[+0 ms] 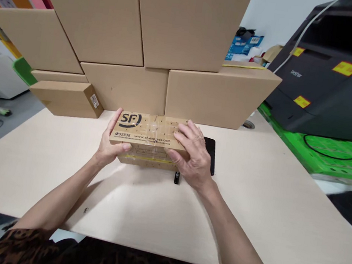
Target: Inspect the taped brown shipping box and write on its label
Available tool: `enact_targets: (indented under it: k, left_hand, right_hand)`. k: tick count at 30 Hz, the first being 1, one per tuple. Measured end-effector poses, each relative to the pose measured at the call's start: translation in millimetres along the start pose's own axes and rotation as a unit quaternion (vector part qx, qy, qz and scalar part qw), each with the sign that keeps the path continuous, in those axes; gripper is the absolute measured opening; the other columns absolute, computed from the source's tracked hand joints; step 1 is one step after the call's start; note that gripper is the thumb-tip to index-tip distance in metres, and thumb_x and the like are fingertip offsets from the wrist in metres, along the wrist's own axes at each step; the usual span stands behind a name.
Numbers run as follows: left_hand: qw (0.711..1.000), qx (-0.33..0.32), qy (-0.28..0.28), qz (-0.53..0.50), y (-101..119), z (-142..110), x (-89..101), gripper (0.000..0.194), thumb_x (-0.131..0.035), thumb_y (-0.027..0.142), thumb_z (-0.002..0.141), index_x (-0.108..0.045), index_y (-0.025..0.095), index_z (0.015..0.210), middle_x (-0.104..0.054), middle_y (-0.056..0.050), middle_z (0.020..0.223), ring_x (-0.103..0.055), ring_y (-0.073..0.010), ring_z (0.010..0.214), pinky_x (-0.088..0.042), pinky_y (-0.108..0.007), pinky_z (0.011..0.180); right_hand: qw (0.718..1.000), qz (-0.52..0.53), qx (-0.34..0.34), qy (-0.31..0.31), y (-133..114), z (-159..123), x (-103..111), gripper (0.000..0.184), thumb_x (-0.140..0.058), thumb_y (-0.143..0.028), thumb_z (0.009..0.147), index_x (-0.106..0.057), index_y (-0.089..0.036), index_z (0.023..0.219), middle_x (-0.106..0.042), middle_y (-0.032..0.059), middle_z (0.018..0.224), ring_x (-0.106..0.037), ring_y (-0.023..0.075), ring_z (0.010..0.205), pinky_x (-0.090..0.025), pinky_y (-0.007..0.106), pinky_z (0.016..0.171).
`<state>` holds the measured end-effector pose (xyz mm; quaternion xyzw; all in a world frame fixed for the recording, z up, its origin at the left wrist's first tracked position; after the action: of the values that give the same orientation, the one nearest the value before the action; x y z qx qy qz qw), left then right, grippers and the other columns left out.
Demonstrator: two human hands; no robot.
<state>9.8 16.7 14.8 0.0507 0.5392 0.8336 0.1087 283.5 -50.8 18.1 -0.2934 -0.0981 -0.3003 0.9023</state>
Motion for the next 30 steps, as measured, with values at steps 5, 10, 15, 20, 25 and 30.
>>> enact_targets:
  k: [5,10,15,20,25,30]
  left_hand:
    - [0.996,-0.06,-0.007,0.071,26.3,-9.0,-12.6,0.132,-0.104,0.049,0.053,-0.037,0.032,0.165,-0.05,-0.016,0.16,-0.052,-0.0404,0.149,-0.04,-0.057,0.127]
    - [0.987,-0.097,-0.034,0.12,40.5,-22.8,-26.6,0.136,-0.104,0.052,0.051,-0.035,0.032,0.166,-0.046,-0.016,0.162,-0.045,-0.0438,0.152,-0.036,-0.063,0.129]
    - [0.983,-0.128,-0.021,0.126,56.7,-21.5,-22.3,0.131,-0.103,0.054,0.055,-0.036,0.032,0.165,-0.046,-0.015,0.161,-0.045,-0.0439,0.152,-0.037,-0.061,0.128]
    - [0.992,-0.102,0.045,0.068,61.7,-7.0,-3.9,0.123,-0.101,0.057,0.057,-0.042,0.032,0.161,-0.056,-0.012,0.153,-0.049,-0.0428,0.151,-0.045,-0.056,0.123]
    - [0.995,-0.027,0.078,-0.049,42.5,4.1,14.2,0.1,-0.095,0.065,0.063,-0.054,0.034,0.149,-0.065,-0.008,0.144,-0.064,-0.0369,0.139,-0.055,-0.05,0.116]
    - [0.987,0.066,0.082,-0.119,29.1,9.3,21.1,0.082,-0.09,0.056,0.073,-0.055,0.032,0.143,-0.075,-0.007,0.124,-0.073,-0.0349,0.126,-0.059,-0.053,0.111]
  right_hand:
    - [0.988,-0.099,0.052,-0.103,-26.3,-1.6,-3.5,0.057,-0.074,-0.05,0.094,-0.061,-0.038,0.149,-0.068,0.0035,0.152,-0.062,0.0379,0.144,-0.033,0.068,0.131]
    - [0.974,-0.127,0.13,-0.139,-66.5,-6.5,-15.1,0.068,-0.067,-0.042,0.1,-0.043,-0.034,0.163,-0.06,0.0055,0.161,-0.054,0.0346,0.152,-0.038,0.062,0.13]
    - [0.977,-0.13,0.123,-0.115,-65.2,-1.8,-6.3,0.068,-0.065,-0.046,0.101,-0.041,-0.039,0.164,-0.06,0.0032,0.161,-0.055,0.0357,0.151,-0.027,0.067,0.133]
    - [0.995,-0.076,-0.028,-0.051,-23.8,5.7,10.7,0.055,-0.065,-0.053,0.1,-0.056,-0.043,0.153,-0.057,0.002,0.164,-0.048,0.0385,0.155,-0.021,0.072,0.132]
    - [0.963,0.188,-0.187,-0.042,-3.1,-4.5,-4.6,0.096,-0.072,-0.068,0.089,-0.025,-0.04,0.168,-0.046,0.0088,0.171,-0.053,0.0348,0.152,-0.053,0.062,0.117]
    - [0.896,0.338,-0.257,-0.127,-3.1,-11.4,-21.1,0.1,-0.079,-0.059,0.085,-0.028,-0.036,0.167,-0.056,0.0093,0.163,-0.059,0.0338,0.147,-0.057,0.057,0.113]
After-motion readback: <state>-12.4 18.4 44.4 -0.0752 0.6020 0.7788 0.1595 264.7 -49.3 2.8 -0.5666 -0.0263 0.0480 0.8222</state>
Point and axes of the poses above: each hand's wrist, its own z-axis towards the middle knuckle, its own x-axis out of the back of the hand, y = z × x, the point moved 2 cm from there along z, towards the middle knuckle
